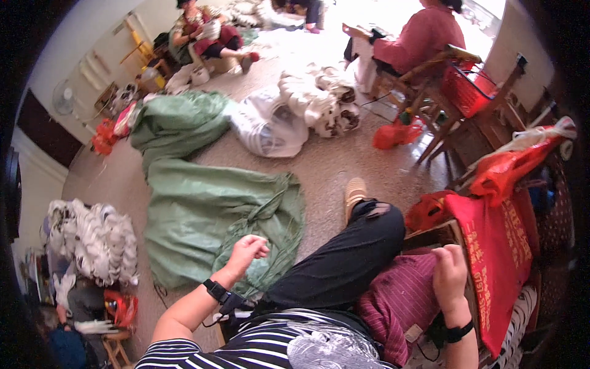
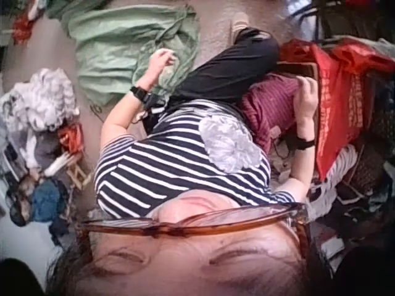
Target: Lacing white shoe uppers in a workshop environment.
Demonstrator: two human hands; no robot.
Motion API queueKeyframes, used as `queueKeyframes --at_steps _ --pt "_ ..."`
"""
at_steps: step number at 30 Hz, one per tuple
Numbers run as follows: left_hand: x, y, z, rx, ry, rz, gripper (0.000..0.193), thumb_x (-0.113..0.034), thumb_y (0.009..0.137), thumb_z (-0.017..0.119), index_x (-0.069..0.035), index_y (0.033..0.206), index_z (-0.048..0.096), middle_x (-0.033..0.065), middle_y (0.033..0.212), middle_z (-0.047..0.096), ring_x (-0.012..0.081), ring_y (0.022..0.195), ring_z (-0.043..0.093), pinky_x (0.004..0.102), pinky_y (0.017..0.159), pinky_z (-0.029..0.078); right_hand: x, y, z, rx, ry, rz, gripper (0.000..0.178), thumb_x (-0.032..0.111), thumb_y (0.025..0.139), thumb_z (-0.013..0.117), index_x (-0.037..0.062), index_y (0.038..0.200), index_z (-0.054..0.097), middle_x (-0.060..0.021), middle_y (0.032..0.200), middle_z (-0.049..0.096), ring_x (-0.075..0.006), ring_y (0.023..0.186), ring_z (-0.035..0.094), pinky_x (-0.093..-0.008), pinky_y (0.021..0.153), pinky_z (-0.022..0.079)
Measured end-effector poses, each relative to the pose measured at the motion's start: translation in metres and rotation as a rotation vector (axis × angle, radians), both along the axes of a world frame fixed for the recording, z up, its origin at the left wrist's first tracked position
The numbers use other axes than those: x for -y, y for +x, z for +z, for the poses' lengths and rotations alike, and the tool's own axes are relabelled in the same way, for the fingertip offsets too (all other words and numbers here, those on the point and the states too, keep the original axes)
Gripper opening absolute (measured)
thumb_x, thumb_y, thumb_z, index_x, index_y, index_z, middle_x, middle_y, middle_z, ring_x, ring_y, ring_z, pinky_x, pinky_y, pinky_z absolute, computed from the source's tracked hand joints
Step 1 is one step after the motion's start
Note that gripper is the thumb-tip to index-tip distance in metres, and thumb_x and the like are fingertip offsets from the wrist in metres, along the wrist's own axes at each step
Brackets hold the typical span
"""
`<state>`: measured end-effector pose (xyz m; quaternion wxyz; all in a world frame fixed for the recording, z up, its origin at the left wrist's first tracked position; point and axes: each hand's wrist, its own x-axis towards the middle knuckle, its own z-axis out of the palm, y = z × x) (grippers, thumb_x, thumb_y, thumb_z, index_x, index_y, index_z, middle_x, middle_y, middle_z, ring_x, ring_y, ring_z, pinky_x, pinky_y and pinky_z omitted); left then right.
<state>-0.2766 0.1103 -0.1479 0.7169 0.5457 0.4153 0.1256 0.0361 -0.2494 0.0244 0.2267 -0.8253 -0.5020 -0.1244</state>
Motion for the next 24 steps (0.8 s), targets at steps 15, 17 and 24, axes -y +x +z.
queueKeyframes --at_steps 15,17,24 --pt "-0.067 -0.316 -0.141 -1.147 0.382 0.689 0.055 -0.045 0.075 0.074 0.000 0.105 0.065 0.0254 0.108 0.064 0.0403 0.107 0.058 0.0466 0.094 0.046 0.002 0.025 -0.032 -0.323 -0.202 -0.118 0.010 0.008 0.088 0.055 -0.0005 0.088 0.060 -0.0142 0.089 0.059 -0.0309 0.090 0.055 -0.0381 0.083 0.043" --pt "-0.065 -0.290 -0.150 -1.170 0.372 0.617 0.062 -0.052 0.075 0.072 0.000 0.107 0.066 0.0264 0.109 0.064 0.0399 0.111 0.057 0.0458 0.095 0.045 0.002 0.021 -0.028 -0.300 -0.227 -0.125 0.009 0.008 0.088 0.055 -0.0006 0.087 0.059 -0.0138 0.088 0.059 -0.0305 0.089 0.054 -0.0378 0.083 0.043" --pt "-0.042 -0.184 -0.168 -0.998 0.253 0.242 0.100 -0.059 0.065 0.077 0.002 0.137 0.044 0.0262 0.139 0.046 0.0373 0.128 0.045 0.0419 0.108 0.038 0.007 0.014 -0.019 -0.291 -0.227 -0.117 0.007 0.006 0.087 0.055 -0.0006 0.087 0.058 -0.0125 0.089 0.058 -0.0289 0.090 0.054 -0.0366 0.084 0.043"
